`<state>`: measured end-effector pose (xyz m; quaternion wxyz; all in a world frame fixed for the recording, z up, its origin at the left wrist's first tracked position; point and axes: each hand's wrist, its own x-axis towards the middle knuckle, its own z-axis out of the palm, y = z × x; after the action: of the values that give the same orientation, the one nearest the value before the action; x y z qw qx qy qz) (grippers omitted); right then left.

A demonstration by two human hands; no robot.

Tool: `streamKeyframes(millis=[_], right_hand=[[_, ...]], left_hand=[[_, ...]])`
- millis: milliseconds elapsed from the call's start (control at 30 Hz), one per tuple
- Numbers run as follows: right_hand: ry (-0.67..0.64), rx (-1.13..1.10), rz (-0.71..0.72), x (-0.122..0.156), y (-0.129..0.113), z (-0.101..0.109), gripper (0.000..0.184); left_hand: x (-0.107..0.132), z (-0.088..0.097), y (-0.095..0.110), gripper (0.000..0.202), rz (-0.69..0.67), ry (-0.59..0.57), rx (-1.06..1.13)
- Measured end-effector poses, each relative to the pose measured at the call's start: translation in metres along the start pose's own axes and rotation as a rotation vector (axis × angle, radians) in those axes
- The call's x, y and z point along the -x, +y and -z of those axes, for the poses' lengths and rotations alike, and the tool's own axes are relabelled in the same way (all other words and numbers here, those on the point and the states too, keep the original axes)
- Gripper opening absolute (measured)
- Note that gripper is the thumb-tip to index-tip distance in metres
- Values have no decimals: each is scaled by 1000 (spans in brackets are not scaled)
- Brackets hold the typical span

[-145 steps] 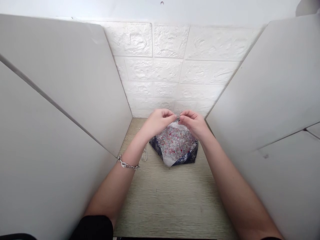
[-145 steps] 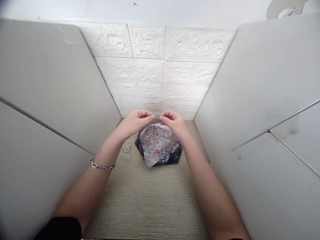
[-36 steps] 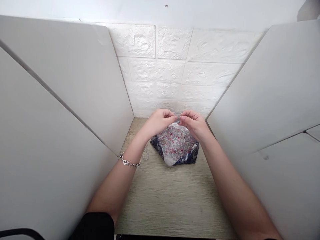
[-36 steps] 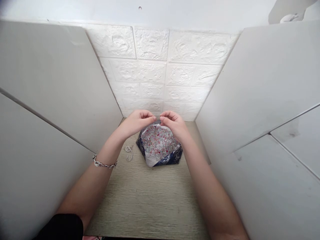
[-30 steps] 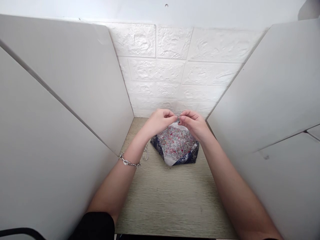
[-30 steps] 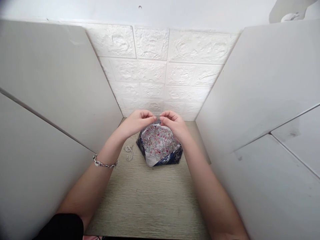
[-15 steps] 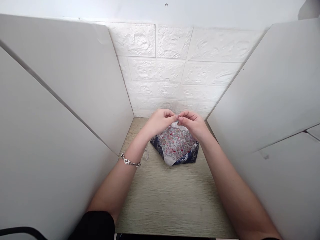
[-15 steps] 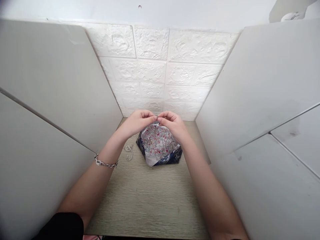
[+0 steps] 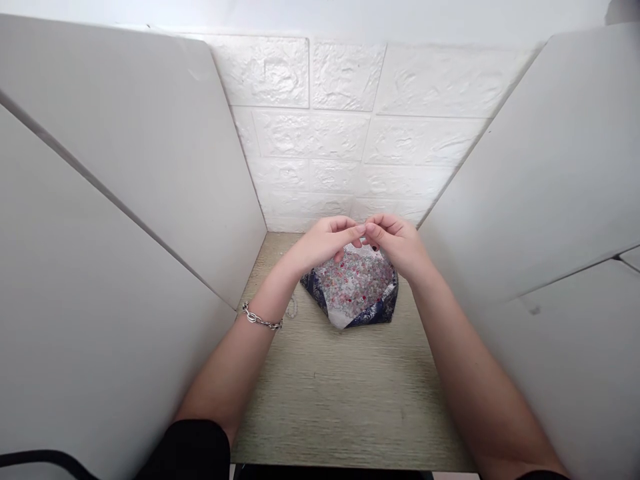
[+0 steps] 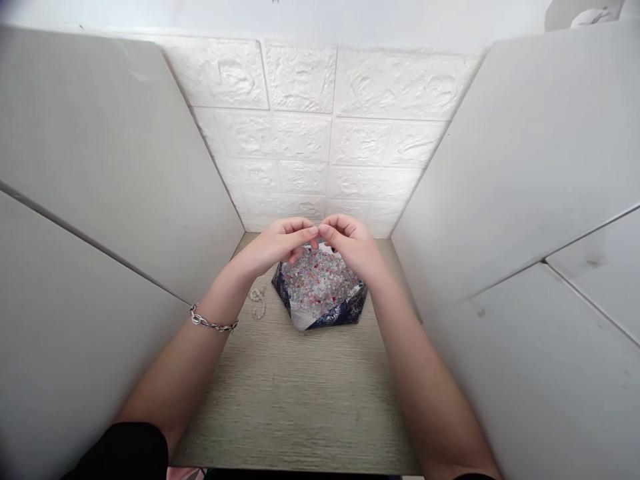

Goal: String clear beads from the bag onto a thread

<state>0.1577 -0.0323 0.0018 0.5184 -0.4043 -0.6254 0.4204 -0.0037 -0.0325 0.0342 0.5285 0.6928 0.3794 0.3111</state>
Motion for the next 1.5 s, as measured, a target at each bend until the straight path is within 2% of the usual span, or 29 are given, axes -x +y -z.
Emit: streamKeyframes(millis=[133,300,400,467,533,633,700,833,933,1167,1400,1500], right_hand=[[-6,48,64,5,-13,0,24],[82,111,144,7,-19,-7,20],[140,295,159,6,-14,-9,15],[88,513,140,5,-5,-7,9],[-39,714,75,5,9,-5,10],[-247,913,-141,8,32,-4,19],[-315,1023,-239,10,42,-5,20],[-403,1127,-289,11,42,-10,13],[-518,1227,-325,9,35,-15,20],[-527,1280,-351,11,26,-21,28],[-493,1314,-334,12,38,-20,31],[-487,1313,-325,12,42,-21,27]], left_hand=[[2,0,0,26,-29,-41,84],[0,0,-2,19,-48,-30,164],[0,0,-1,15,-40,-20,242],[1,1,1,15,-27,-13,281],[1,1,2,15,-10,-3,305],[2,2,3,14,-5,20,343],[1,3,3,14,-14,32,373],[1,4,2,13,-29,23,415],[1,4,2,13,-23,26,415],[0,5,0,14,22,32,365],[-2,3,-3,15,58,54,301],[-4,3,-4,15,77,62,271]])
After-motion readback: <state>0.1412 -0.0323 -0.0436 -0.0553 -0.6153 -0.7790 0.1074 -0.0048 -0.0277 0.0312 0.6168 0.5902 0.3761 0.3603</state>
